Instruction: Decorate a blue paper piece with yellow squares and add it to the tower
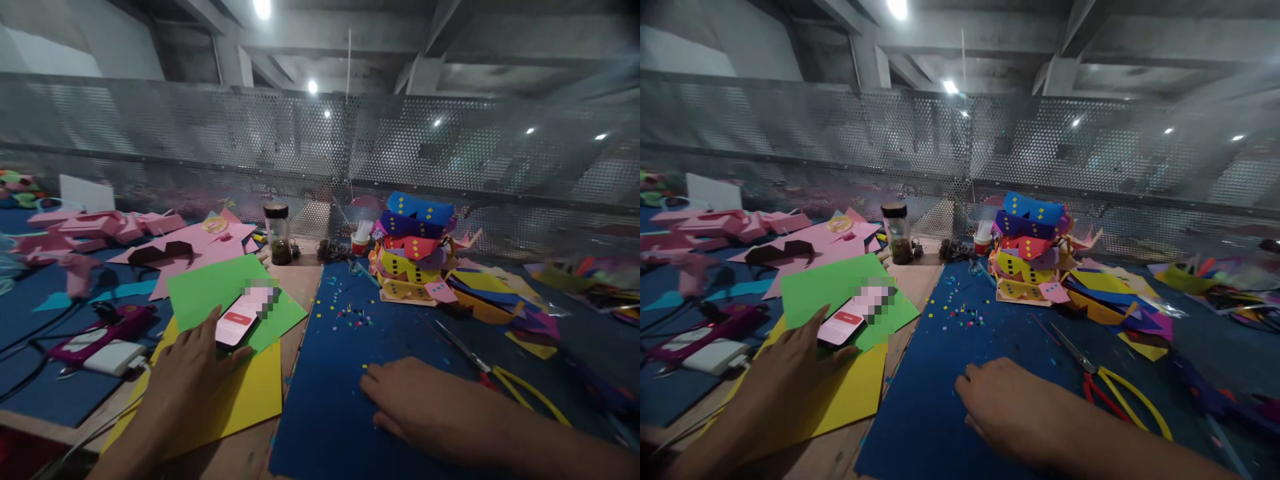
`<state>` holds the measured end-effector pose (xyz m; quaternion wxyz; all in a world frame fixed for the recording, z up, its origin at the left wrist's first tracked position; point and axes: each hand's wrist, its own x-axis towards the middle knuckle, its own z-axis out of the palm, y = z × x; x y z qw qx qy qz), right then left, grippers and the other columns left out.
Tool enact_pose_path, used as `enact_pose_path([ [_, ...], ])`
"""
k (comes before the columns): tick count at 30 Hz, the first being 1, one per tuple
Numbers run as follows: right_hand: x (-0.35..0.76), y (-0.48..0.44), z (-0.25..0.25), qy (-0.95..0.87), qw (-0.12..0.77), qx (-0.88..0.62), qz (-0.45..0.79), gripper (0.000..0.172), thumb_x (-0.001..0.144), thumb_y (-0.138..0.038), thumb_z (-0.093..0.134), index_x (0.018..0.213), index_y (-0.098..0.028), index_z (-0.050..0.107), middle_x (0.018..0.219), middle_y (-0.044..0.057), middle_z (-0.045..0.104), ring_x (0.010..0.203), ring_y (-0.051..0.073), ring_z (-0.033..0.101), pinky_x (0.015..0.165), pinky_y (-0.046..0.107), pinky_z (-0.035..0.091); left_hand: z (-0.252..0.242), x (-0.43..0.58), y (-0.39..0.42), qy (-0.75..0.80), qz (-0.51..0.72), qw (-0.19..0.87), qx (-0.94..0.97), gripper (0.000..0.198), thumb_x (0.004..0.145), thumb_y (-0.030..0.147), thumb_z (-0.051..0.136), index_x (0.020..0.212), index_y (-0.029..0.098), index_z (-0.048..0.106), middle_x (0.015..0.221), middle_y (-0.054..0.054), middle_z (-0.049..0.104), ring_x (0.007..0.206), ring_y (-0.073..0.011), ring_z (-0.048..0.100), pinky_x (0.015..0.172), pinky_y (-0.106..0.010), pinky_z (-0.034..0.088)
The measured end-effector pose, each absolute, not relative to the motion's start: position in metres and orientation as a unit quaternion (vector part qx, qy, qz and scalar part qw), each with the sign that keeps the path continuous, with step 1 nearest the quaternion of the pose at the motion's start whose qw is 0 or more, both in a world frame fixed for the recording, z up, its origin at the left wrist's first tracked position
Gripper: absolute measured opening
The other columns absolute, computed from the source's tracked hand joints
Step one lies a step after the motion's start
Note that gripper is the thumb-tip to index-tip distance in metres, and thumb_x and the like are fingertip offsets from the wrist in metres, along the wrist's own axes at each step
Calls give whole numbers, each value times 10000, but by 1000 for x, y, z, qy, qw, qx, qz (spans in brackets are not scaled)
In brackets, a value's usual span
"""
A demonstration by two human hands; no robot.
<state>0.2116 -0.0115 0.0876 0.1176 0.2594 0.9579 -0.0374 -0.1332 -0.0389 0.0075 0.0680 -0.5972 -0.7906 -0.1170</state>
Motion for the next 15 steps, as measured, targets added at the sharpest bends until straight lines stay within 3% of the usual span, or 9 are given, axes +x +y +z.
enact_pose_path([
  [5, 207, -11, 83, 966, 86, 243, -16, 110, 859, -273, 616, 932, -191, 603, 889, 29, 678, 745, 232, 660, 592, 338, 449, 5, -144, -27, -795, -77, 114, -591, 833, 825, 598, 396, 1453, 61, 284, 1242, -236, 591, 1124, -437, 516, 866, -496, 412],
  [9, 183, -14, 84, 977, 11, 211, -23, 88, 900, -267, 557, 906, -188, 595, 877, 25, 661, 753, 204, 629, 612, 322, 461, 7, -145, -21, -804, -83, 98, -581, 884, 794, 620, 420, 1463, 68, 250, 1193, -233, 609, 1071, -421, 548, 828, -475, 432],
  [12, 154, -17, 79, 984, -64, 164, -32, 193, 911, -340, 556, 978, -162, 588, 973, 66, 647, 865, 208, 601, 710, 323, 481, 10, -143, -20, -803, -81, 112, -580, 893, 786, 623, 417, 1463, 68, 239, 1156, -223, 621, 1046, -410, 563, 828, -460, 430],
  [15, 121, -19, 61, 987, -107, 104, -57, 410, 897, -461, 558, 1139, -131, 543, 1113, 123, 619, 1034, 231, 563, 843, 343, 470, 13, -141, -19, -795, -80, 128, -588, 881, 791, 610, 414, 1455, 57, 240, 1134, -210, 631, 1036, -400, 571, 847, -451, 420],
])
